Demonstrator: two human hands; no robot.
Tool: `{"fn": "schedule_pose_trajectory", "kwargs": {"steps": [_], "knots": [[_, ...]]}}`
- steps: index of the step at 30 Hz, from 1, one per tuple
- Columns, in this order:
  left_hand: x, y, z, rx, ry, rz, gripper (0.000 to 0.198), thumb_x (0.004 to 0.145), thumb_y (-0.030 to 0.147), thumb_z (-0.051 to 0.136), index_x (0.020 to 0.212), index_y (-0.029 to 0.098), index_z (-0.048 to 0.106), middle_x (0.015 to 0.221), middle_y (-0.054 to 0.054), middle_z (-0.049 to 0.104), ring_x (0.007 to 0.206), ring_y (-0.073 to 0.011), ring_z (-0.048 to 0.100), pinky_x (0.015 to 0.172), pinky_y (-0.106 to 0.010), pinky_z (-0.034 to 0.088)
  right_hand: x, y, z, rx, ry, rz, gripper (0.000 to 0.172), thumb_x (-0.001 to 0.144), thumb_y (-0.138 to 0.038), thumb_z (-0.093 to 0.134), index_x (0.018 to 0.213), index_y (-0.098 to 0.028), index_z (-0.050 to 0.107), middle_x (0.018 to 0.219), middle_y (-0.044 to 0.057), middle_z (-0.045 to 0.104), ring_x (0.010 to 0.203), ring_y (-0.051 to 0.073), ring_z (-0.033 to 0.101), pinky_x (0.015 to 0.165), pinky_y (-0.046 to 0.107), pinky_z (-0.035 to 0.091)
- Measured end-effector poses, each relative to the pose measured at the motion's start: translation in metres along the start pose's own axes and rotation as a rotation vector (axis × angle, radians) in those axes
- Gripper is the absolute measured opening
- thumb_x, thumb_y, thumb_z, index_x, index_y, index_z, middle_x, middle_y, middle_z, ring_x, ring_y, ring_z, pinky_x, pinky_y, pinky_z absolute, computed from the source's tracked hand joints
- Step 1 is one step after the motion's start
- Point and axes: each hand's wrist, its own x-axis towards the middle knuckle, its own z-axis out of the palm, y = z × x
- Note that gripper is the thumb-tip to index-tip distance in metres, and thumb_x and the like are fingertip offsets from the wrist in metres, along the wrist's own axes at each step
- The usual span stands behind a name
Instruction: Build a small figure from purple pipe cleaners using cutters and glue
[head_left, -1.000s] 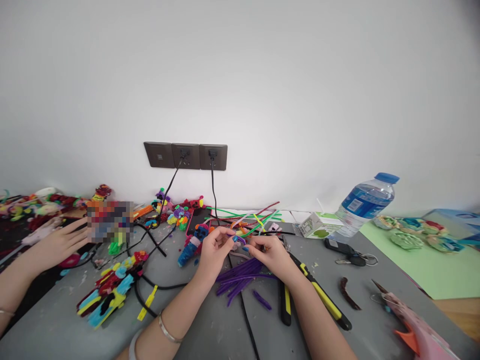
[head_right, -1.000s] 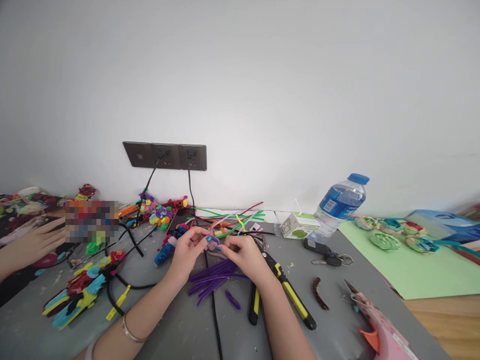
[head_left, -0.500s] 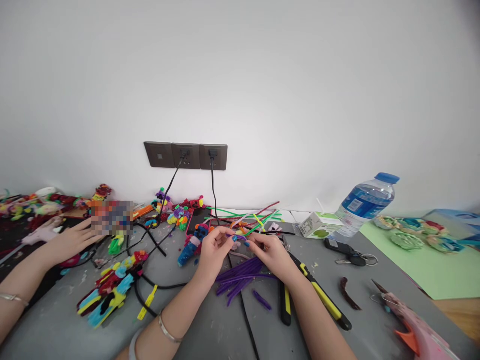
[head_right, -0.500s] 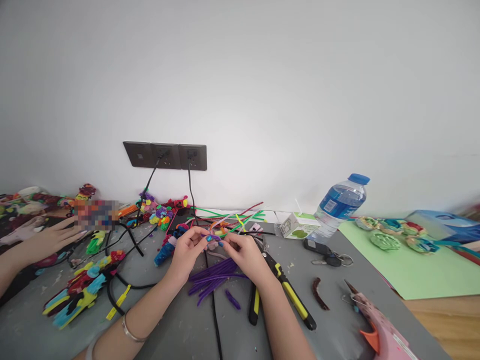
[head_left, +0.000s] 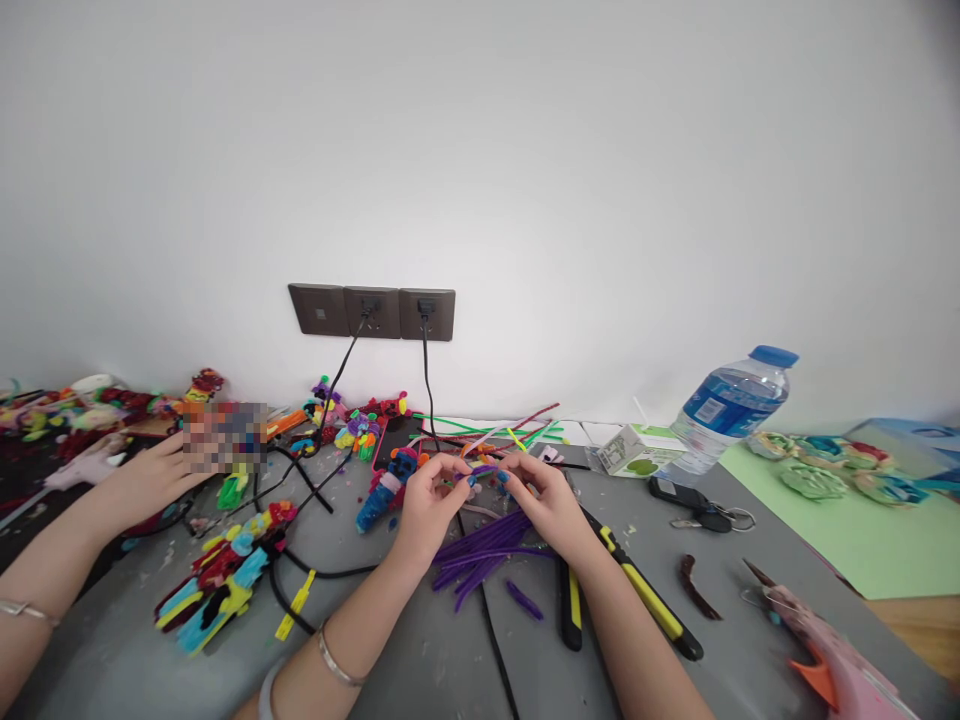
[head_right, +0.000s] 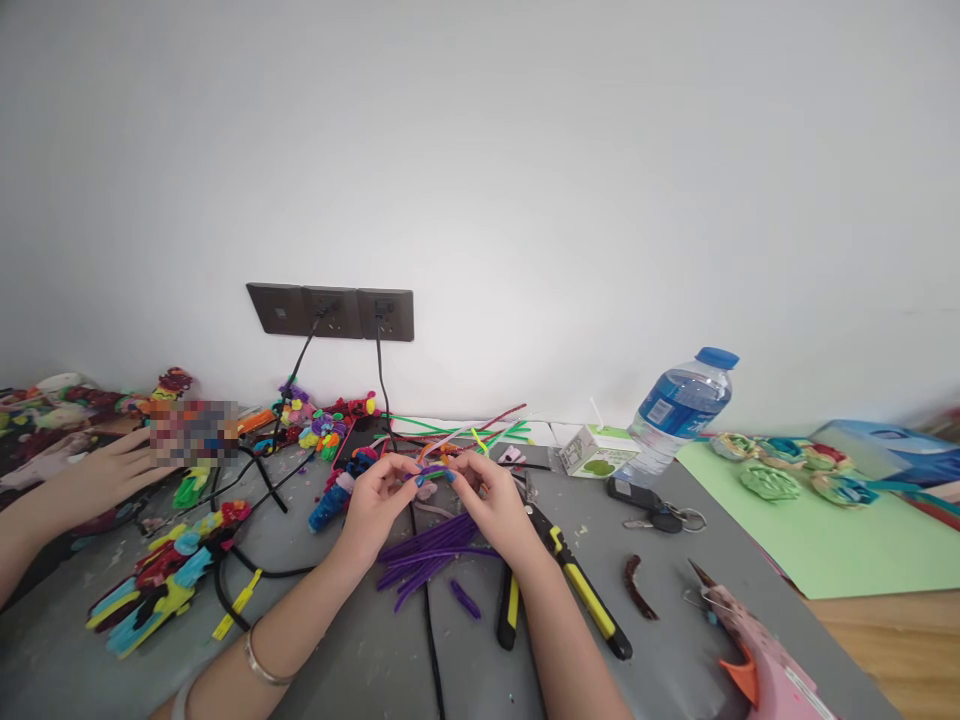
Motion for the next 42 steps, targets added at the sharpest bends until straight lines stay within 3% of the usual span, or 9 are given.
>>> {"fn": "schedule_pose_trajectory", "kwargs": {"steps": [22,28,34,42], "knots": [[-0.0011,-0.0018,0.0000,0.055,-0.076,0.027,0.012,0.073,0.025,0.069,0.077,0.016,0.063,0.081,-0.004,0.061,0.077,-0.0159,0.057,0.067,-0.024,0.049,0.0005,0.0017,0.0012,0.106,0.008,0.012,0.028,0.092,-0.045,0.051,0.084,-0.019,0.057,0.072,0.001,0.053,0.063,0.015,0.049,0.059,0.026,0.040],[-0.0011,-0.0020,0.0000,0.075,-0.074,0.049,0.009,0.072,0.023,0.068,0.076,0.017,0.063,0.078,-0.003,0.060,0.072,-0.0147,0.055,0.062,-0.022,0.047,0.0002,0.0000,0.0012,0.084,0.016,0.006,0.026,0.092,-0.044,0.051,0.083,-0.019,0.056,0.073,0.003,0.055,0.065,0.015,0.050,0.060,0.026,0.042],[-0.0017,-0.0039,-0.0004,0.091,-0.091,0.044,0.013,0.074,0.021,0.066,0.087,0.017,0.066,0.085,-0.004,0.064,0.070,-0.0132,0.053,0.061,-0.022,0.047,0.0001,0.0034,0.0013,0.104,0.014,0.000,0.022,0.092,-0.041,0.053,0.086,-0.020,0.056,0.077,0.003,0.057,0.068,0.016,0.052,0.063,0.027,0.043],[-0.0021,0.0009,0.0009,0.108,-0.086,0.053,0.011,0.072,0.021,0.066,0.082,0.017,0.067,0.085,-0.005,0.066,0.069,-0.0141,0.054,0.059,-0.022,0.045,-0.0003,0.0020,0.0015,0.109,0.024,-0.002,0.024,0.092,-0.043,0.053,0.086,-0.020,0.057,0.075,0.003,0.056,0.067,0.016,0.052,0.061,0.026,0.043]]}}
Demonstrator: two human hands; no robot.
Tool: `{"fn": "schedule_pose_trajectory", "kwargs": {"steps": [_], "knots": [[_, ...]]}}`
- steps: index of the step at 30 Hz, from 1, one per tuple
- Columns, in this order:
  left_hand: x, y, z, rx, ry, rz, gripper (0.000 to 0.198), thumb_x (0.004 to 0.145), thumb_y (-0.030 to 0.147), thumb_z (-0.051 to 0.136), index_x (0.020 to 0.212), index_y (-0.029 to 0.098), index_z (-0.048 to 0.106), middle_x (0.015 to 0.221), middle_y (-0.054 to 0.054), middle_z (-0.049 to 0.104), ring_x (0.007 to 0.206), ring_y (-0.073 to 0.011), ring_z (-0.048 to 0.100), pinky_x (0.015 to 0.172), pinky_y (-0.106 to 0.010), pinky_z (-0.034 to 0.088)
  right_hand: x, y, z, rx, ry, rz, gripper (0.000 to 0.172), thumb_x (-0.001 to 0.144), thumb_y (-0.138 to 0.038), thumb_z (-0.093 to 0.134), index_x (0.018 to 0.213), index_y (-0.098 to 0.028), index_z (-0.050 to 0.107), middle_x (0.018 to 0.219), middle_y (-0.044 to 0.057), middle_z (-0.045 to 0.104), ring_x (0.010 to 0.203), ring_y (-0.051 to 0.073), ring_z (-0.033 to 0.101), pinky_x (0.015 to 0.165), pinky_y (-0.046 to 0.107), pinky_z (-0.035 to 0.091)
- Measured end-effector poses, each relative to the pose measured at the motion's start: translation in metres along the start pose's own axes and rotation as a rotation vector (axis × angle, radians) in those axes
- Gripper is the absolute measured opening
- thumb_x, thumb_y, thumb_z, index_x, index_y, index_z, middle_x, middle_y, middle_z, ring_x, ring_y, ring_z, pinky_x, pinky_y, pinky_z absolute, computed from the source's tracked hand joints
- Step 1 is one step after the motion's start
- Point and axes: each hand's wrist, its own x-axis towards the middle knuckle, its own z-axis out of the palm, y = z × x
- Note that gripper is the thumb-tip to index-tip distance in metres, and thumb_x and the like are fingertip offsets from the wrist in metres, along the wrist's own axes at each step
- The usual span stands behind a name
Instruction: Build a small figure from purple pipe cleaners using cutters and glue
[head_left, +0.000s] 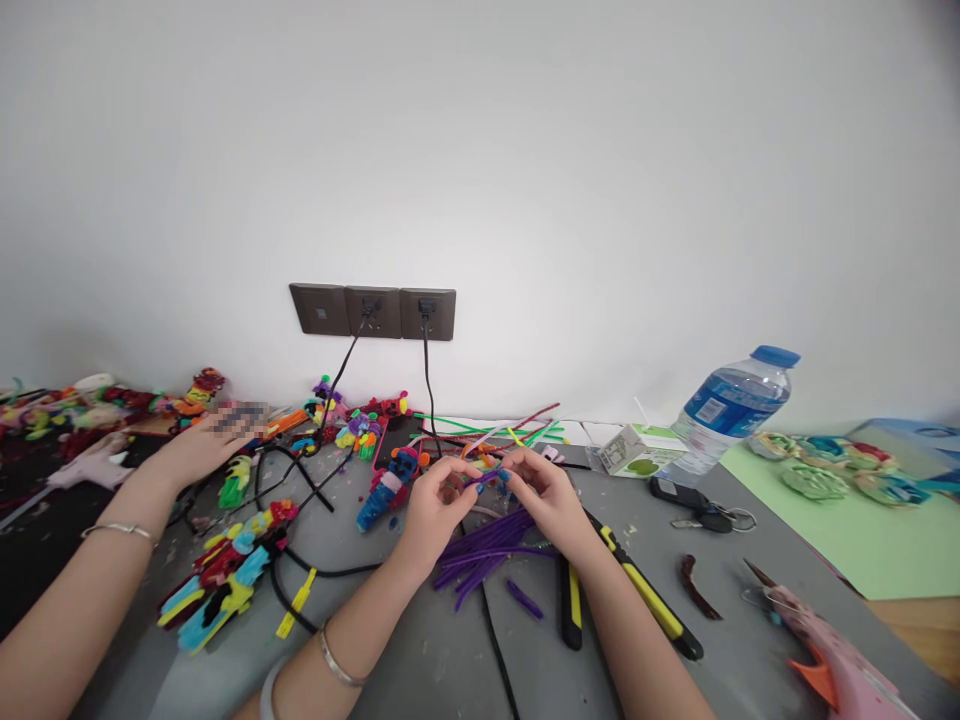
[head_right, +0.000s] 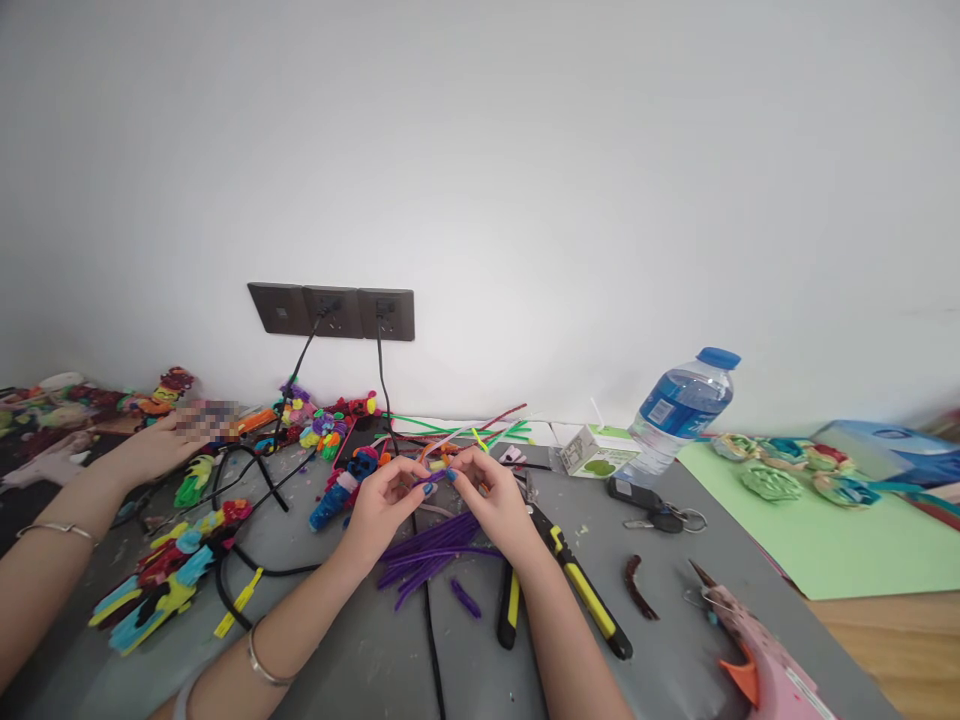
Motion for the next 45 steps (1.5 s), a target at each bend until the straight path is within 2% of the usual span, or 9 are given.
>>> {"fn": "schedule_pose_trajectory", "kwargs": {"steps": [23,30,45], "knots": [[-0.0028,-0.0011,0.0001,0.079,-0.022,-0.019,0.014,0.073,0.018,0.061,0.084,0.016,0.070,0.077,-0.004,0.065,0.063,-0.0128,0.052,0.057,-0.023,0.039,-0.0001,-0.0020,-0.0009,-0.021,0.016,-0.038,0.018,0.093,-0.037,0.052,0.087,-0.020,0.057,0.077,0.003,0.056,0.069,0.017,0.052,0.063,0.027,0.042],[-0.0025,-0.0007,0.0002,0.072,-0.030,-0.024,0.014,0.074,0.020,0.062,0.084,0.015,0.070,0.077,-0.004,0.064,0.064,-0.0125,0.052,0.058,-0.023,0.039,0.0009,-0.0003,-0.0008,-0.036,0.031,-0.060,0.014,0.092,-0.032,0.052,0.087,-0.020,0.058,0.077,0.002,0.057,0.067,0.016,0.052,0.062,0.026,0.042],[-0.0029,0.0004,0.0001,0.085,-0.035,-0.021,0.013,0.075,0.020,0.061,0.084,0.016,0.069,0.074,-0.002,0.062,0.063,-0.0121,0.051,0.059,-0.023,0.040,0.0010,0.0040,-0.0012,-0.057,0.048,-0.055,0.014,0.091,-0.031,0.053,0.087,-0.019,0.060,0.078,0.004,0.061,0.068,0.016,0.054,0.063,0.027,0.044]]}}
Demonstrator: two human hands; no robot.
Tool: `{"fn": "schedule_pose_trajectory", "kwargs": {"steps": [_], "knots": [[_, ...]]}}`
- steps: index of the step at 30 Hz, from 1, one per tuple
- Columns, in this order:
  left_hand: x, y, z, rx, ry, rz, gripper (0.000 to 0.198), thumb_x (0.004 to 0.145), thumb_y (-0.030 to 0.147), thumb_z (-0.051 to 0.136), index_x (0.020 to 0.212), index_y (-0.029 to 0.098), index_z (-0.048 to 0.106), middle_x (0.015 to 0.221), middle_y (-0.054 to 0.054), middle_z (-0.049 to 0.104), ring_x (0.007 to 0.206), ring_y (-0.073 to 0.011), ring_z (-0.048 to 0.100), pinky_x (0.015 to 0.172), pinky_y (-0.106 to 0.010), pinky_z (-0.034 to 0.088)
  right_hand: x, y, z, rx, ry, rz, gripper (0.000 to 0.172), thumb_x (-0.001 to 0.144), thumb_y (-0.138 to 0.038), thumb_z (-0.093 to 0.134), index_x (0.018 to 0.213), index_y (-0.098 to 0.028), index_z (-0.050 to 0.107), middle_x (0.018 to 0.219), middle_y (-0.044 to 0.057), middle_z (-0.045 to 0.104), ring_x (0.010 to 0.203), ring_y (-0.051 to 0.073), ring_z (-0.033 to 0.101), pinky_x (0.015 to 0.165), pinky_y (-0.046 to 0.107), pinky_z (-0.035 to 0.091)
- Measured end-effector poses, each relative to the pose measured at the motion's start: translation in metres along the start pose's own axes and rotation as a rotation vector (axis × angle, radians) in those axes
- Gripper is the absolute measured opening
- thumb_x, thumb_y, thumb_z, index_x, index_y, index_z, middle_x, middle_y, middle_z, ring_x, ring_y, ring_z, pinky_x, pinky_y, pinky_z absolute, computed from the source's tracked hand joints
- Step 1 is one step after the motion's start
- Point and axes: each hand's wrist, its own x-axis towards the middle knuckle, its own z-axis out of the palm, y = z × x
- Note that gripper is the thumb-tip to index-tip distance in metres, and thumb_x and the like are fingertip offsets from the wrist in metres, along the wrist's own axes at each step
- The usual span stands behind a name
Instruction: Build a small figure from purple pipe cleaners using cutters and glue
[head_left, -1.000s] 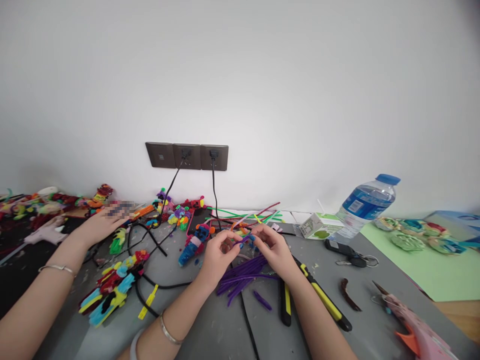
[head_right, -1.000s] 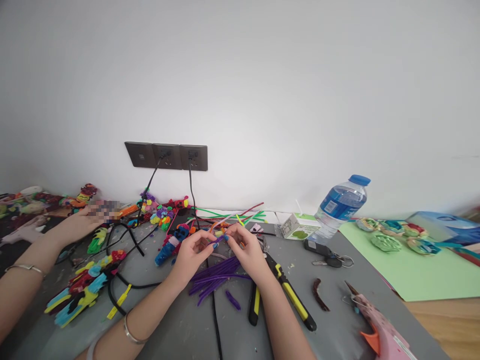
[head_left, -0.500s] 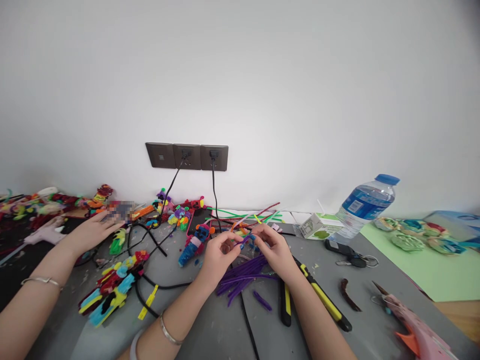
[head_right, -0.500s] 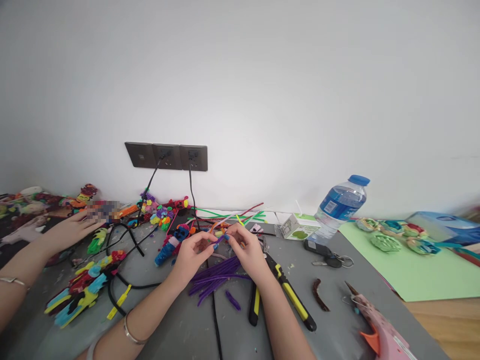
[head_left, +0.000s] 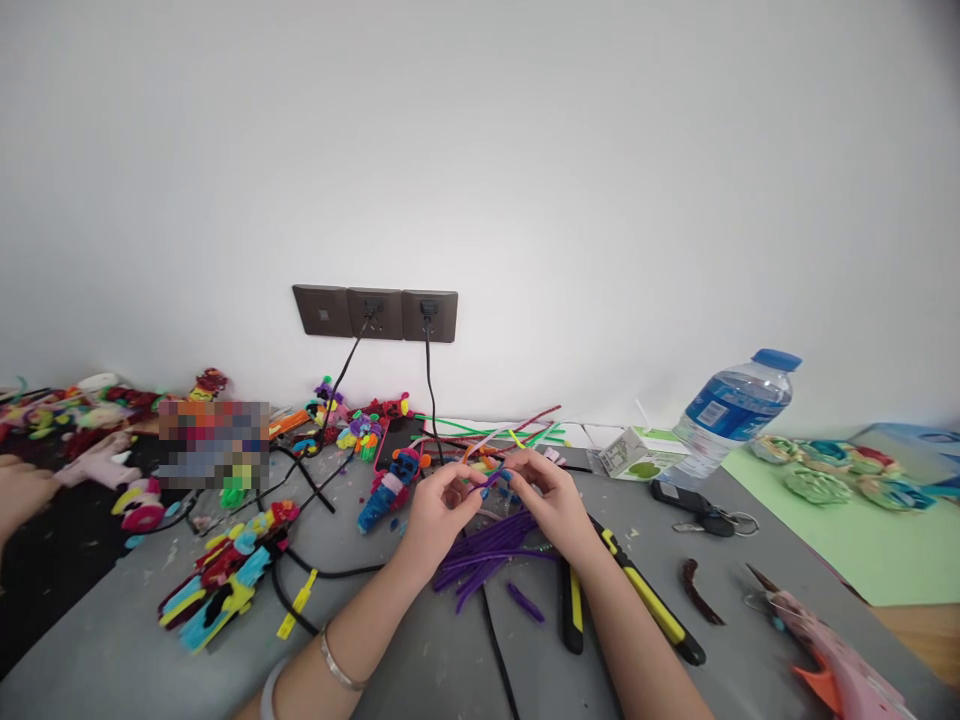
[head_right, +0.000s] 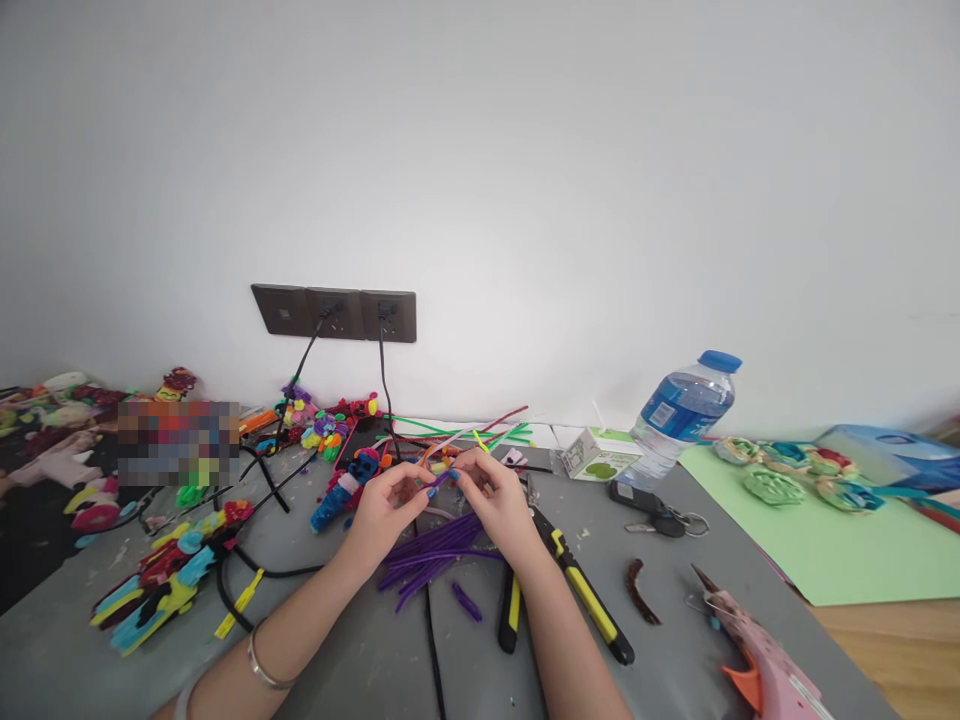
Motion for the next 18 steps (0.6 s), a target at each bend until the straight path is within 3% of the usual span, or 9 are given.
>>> {"fn": "schedule_pose_trajectory", "kwargs": {"steps": [18], "knots": [[0.0008,-0.0025,0.0003,-0.026,0.060,0.023,0.010,0.075,0.017,0.061,0.083,0.016,0.068,0.081,-0.004,0.067,0.063,-0.0119,0.053,0.057,-0.022,0.041,-0.0002,0.0013,-0.0003,0.029,-0.007,0.030,0.018,0.090,-0.035,0.055,0.087,-0.019,0.062,0.078,0.004,0.062,0.067,0.016,0.056,0.063,0.027,0.045]]}}
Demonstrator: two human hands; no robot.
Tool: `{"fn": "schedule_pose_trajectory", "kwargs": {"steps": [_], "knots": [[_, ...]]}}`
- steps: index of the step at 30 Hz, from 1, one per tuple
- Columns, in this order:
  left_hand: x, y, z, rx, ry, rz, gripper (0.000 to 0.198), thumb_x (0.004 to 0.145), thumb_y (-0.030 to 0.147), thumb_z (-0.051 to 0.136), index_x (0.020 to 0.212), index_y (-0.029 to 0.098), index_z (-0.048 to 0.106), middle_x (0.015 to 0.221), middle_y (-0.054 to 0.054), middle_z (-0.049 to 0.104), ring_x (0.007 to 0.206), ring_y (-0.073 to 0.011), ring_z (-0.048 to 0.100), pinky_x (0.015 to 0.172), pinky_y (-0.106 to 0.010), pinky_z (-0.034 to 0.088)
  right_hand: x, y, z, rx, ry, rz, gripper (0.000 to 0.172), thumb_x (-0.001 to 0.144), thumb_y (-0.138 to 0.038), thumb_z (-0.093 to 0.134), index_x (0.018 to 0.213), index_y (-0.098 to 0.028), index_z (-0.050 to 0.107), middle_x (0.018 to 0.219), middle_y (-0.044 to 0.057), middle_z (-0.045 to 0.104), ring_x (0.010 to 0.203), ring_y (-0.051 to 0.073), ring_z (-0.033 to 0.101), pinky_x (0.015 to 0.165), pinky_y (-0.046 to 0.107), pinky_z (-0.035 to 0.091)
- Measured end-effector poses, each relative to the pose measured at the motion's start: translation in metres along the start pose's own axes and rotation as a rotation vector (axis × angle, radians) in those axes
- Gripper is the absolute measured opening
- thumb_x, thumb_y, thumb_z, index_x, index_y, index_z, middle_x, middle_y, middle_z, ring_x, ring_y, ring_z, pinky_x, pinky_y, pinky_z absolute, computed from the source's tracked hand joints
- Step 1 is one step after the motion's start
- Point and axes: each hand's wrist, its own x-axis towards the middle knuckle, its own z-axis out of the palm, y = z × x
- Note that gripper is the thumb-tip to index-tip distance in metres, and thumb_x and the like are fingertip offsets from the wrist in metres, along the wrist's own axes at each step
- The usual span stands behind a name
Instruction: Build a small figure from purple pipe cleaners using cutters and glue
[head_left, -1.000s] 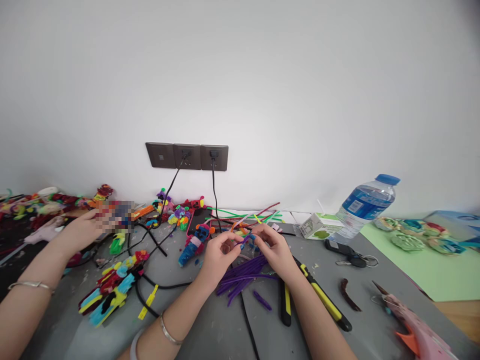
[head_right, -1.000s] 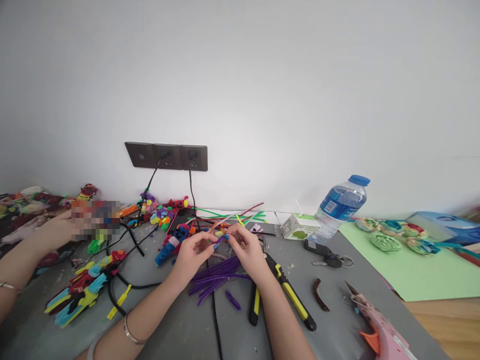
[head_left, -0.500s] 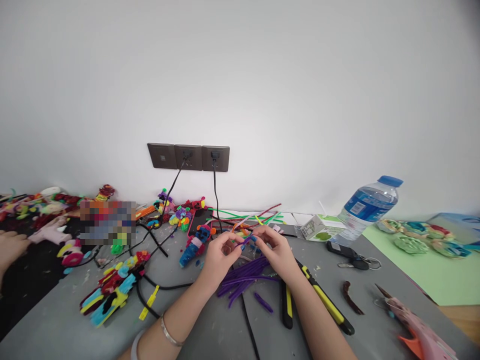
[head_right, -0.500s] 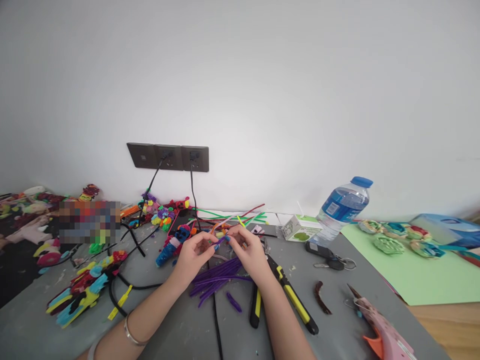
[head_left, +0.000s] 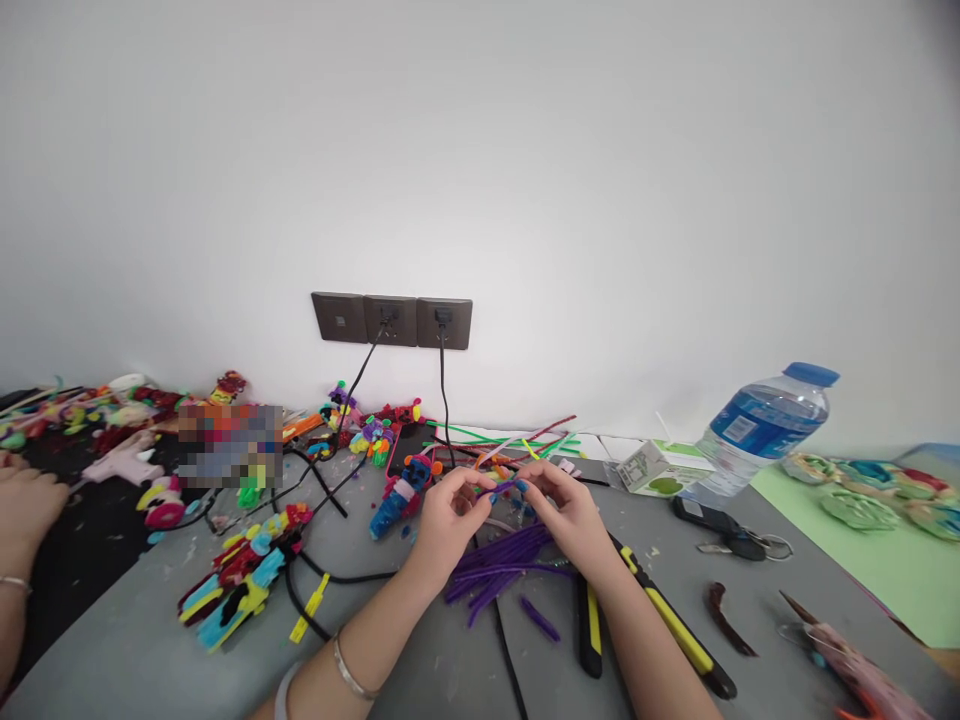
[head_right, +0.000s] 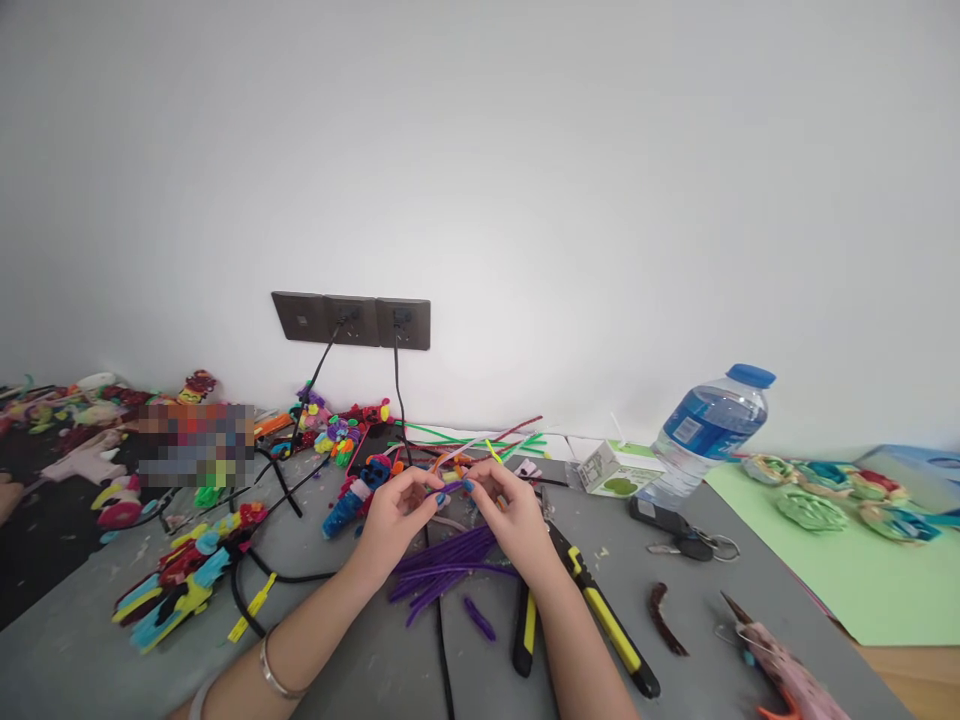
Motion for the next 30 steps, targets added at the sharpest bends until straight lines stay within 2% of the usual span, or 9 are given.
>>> {"fn": "schedule_pose_trajectory", "kwargs": {"steps": [9,17,21,30], "knots": [[0.0000,-0.0034,-0.0004,0.032,-0.011,-0.003,0.017,0.075,0.019,0.061,0.089,0.016,0.071,0.087,-0.005,0.068,0.064,-0.0117,0.052,0.057,-0.022,0.040,-0.0003,-0.0015,0.0004,-0.016,-0.004,0.009,0.019,0.090,-0.036,0.053,0.086,-0.019,0.060,0.077,0.004,0.061,0.066,0.016,0.055,0.061,0.027,0.044],[0.0008,-0.0077,-0.0007,0.071,-0.011,0.002,0.014,0.078,0.021,0.062,0.088,0.016,0.070,0.088,-0.005,0.069,0.064,-0.0123,0.054,0.057,-0.023,0.040,0.0000,-0.0065,0.0010,-0.045,-0.024,0.003,0.016,0.090,-0.034,0.053,0.086,-0.020,0.058,0.074,0.003,0.060,0.061,0.015,0.051,0.058,0.026,0.041],[0.0003,-0.0064,-0.0007,0.078,-0.021,0.007,0.015,0.079,0.020,0.061,0.090,0.016,0.070,0.088,-0.006,0.068,0.065,-0.0125,0.055,0.057,-0.023,0.041,0.0003,-0.0070,0.0002,-0.126,-0.041,-0.015,0.014,0.091,-0.031,0.051,0.085,-0.020,0.057,0.068,0.000,0.055,0.057,0.014,0.047,0.055,0.026,0.038],[-0.0006,-0.0007,0.0000,0.086,-0.030,0.021,0.017,0.077,0.018,0.060,0.088,0.016,0.072,0.082,-0.005,0.066,0.061,-0.0112,0.051,0.054,-0.021,0.038,-0.0008,-0.0035,0.0002,-0.173,-0.016,-0.035,0.014,0.092,-0.030,0.049,0.088,-0.020,0.057,0.069,0.001,0.057,0.060,0.015,0.050,0.057,0.026,0.040]]}}
